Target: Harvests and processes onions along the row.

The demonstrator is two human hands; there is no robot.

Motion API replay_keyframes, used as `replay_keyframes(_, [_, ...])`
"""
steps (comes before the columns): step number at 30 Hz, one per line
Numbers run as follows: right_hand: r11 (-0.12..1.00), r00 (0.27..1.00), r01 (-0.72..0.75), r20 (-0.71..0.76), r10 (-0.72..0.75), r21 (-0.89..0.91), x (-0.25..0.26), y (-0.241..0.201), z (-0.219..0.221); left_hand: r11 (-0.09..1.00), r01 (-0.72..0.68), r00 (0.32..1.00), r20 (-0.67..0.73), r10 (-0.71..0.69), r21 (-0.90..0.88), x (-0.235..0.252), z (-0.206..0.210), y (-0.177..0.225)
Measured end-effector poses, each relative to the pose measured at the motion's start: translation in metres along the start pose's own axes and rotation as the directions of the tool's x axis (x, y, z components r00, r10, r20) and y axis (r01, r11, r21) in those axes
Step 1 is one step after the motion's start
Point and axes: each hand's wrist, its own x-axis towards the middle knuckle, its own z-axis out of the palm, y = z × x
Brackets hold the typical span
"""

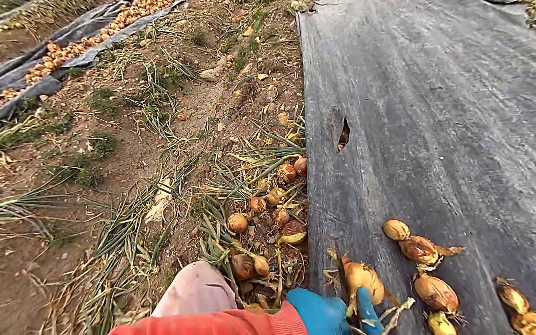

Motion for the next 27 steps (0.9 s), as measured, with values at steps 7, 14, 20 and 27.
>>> replay_keyframes(7, [0.921,0.890,-0.230,-0.450,0.068,-0.316,-0.018,-0.117,0.057,0.792,0.603,0.729,-0.471,-0.498,0.097,0.064,-0.067,-0.185])
replay_keyframes(14, [0.861,0.981,-0.098,-0.195,-0.001,-0.499,0.025,-0.003,-0.001,0.361,-0.025,0.738,-0.261,-0.623,-0.932,0.072,-0.034,-0.212])
replay_keyframes(20, [0.852,0.994,-0.037,-0.103,-0.020,-0.522,0.035,-0.006,0.035,-0.175,-0.336,0.899,-0.260,-0.352,-0.925,0.024,0.014,-0.063])
replay_keyframes(27, [0.800,0.977,0.196,0.047,-0.206,-0.568,0.016,-0.011,0.018,0.148,-0.537,0.814,-0.556,-0.170,-0.831,0.009,0.044,-0.054])
